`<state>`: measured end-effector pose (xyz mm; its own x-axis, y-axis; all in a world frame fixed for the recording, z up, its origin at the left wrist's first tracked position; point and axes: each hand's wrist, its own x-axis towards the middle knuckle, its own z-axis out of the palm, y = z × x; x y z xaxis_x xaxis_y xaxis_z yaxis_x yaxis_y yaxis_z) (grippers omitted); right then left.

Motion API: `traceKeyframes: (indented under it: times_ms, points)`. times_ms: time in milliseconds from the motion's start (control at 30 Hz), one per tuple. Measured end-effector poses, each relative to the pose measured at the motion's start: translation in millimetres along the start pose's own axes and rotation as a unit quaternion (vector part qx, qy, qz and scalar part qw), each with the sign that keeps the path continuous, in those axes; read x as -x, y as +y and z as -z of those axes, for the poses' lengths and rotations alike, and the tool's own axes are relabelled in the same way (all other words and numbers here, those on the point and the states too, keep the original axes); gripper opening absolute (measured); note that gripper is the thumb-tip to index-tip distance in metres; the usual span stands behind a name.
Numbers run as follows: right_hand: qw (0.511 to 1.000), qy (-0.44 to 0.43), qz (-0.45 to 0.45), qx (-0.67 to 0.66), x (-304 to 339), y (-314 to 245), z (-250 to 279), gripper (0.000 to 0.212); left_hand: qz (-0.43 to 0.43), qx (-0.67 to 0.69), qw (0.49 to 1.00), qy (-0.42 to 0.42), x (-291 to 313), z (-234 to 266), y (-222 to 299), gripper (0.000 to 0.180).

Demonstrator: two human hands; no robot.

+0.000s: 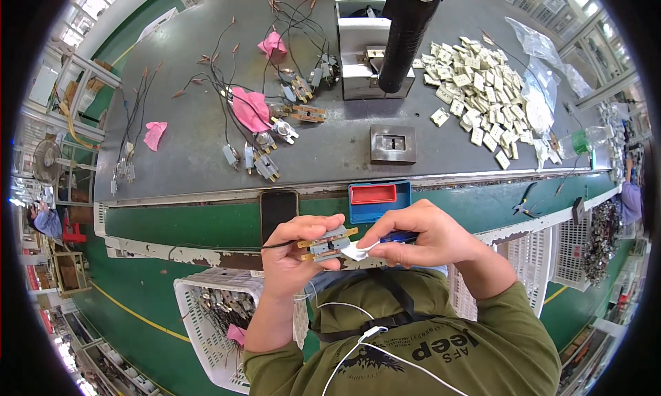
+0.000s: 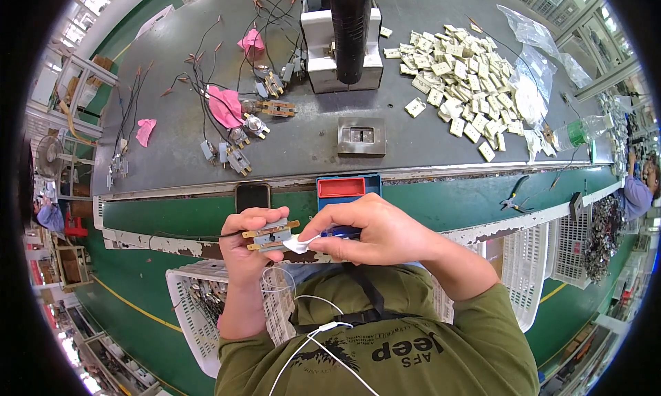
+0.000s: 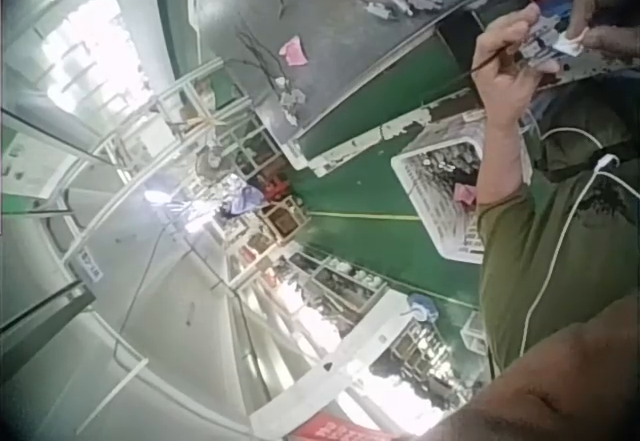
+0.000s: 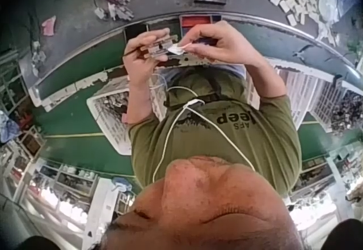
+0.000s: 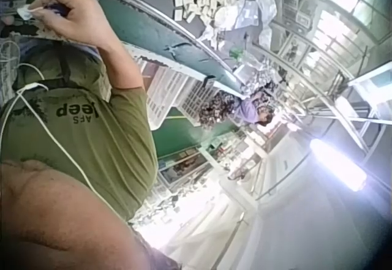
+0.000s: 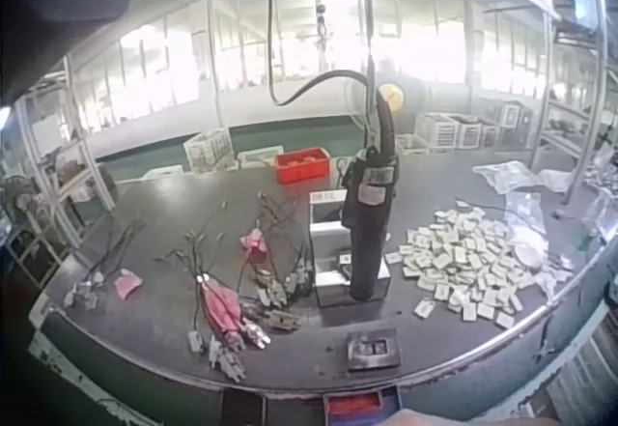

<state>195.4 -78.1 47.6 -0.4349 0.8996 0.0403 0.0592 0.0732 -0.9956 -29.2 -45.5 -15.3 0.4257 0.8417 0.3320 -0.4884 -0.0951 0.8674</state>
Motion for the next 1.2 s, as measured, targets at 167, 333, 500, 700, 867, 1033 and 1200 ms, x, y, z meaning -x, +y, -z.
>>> traceKeyframes:
  times_ms: [167, 333, 500, 700, 867, 1033, 1200]
  points:
    - [0.999, 0.017, -0.024, -0.02, 1.7, 0.2, 0.9, 0.011, -0.007, -0.007, 1.0, -0.005, -1.2, 0.5, -0.5, 0.051]
    - [1.0, 0.01, -0.015, -0.021, 1.4, 2.5, 0.8, 0.01, -0.012, -0.003, 1.0, 0.0, -0.8, 0.1, -1.3, 0.05]
    - [0.999, 0.003, -0.035, -0.031, 1.7, 0.2, 0.9, 0.011, -0.016, 0.0, 1.0, -0.001, -0.9, -0.3, -1.0, 0.05]
    - [0.997, -0.008, -0.057, -0.044, 2.3, -1.3, 2.7, 0.012, -0.017, 0.003, 1.0, 0.0, -1.1, -1.1, -0.5, 0.05]
    - [0.997, 0.0, -0.058, -0.048, 1.7, -2.3, 2.4, 0.013, -0.017, 0.004, 1.0, -0.004, -1.6, -0.8, -0.9, 0.05]
    - [0.997, 0.018, -0.062, -0.051, 2.3, -2.6, 2.2, 0.013, -0.025, 0.003, 1.0, -0.002, -1.9, -0.9, -1.7, 0.05]
    - [0.997, -0.009, -0.06, -0.04, 1.8, -2.3, 5.0, 0.013, -0.018, 0.009, 1.0, -0.002, -0.1, -0.7, -1.2, 0.05]
